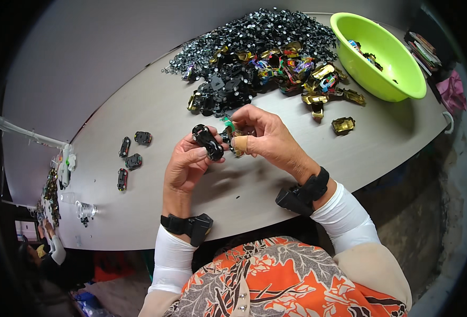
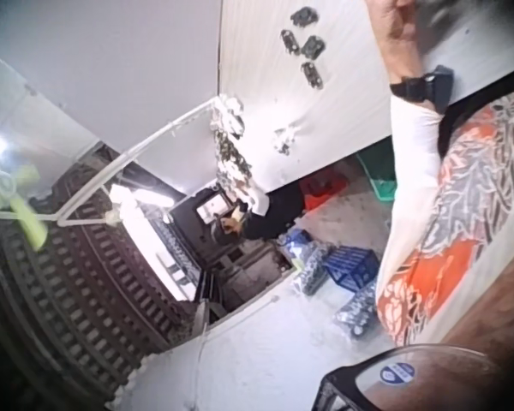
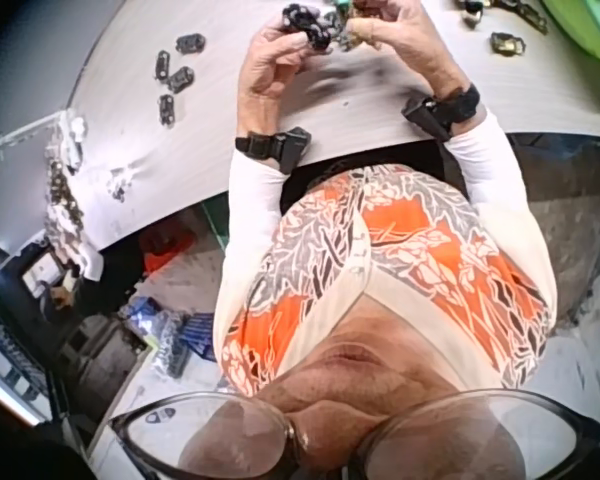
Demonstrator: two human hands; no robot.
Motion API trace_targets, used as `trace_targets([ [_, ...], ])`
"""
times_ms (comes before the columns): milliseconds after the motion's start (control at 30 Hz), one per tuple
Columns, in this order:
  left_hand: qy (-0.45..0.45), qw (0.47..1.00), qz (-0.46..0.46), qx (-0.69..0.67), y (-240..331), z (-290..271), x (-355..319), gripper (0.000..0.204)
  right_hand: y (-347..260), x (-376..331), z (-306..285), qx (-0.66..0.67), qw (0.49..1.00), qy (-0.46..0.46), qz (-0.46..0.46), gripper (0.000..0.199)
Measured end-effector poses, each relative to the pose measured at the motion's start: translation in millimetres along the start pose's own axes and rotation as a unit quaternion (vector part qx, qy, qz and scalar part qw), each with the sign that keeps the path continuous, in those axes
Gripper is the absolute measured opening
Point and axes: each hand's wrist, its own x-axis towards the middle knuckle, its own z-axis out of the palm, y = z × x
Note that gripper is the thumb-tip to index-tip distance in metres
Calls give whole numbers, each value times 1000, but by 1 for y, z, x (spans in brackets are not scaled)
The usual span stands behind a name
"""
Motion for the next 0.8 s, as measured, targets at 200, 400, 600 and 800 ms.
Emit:
trace_targets([
  [200, -7, 999, 32, -21, -3, 4, -1, 53, 5, -3, 6, 54, 998, -17, -34, 35],
  [400, 20, 999, 31, -35, -6, 6, -4, 49, 5, -5, 16, 45, 996, 0, -75, 35],
  [600, 34, 998, 54, -8, -8, 9, -4, 48, 9, -5, 22, 0, 993, 23, -112, 33],
  [800, 54, 997, 56, 13, -9, 12, -6, 48, 13, -6, 24, -109, 987, 50, -104, 30],
])
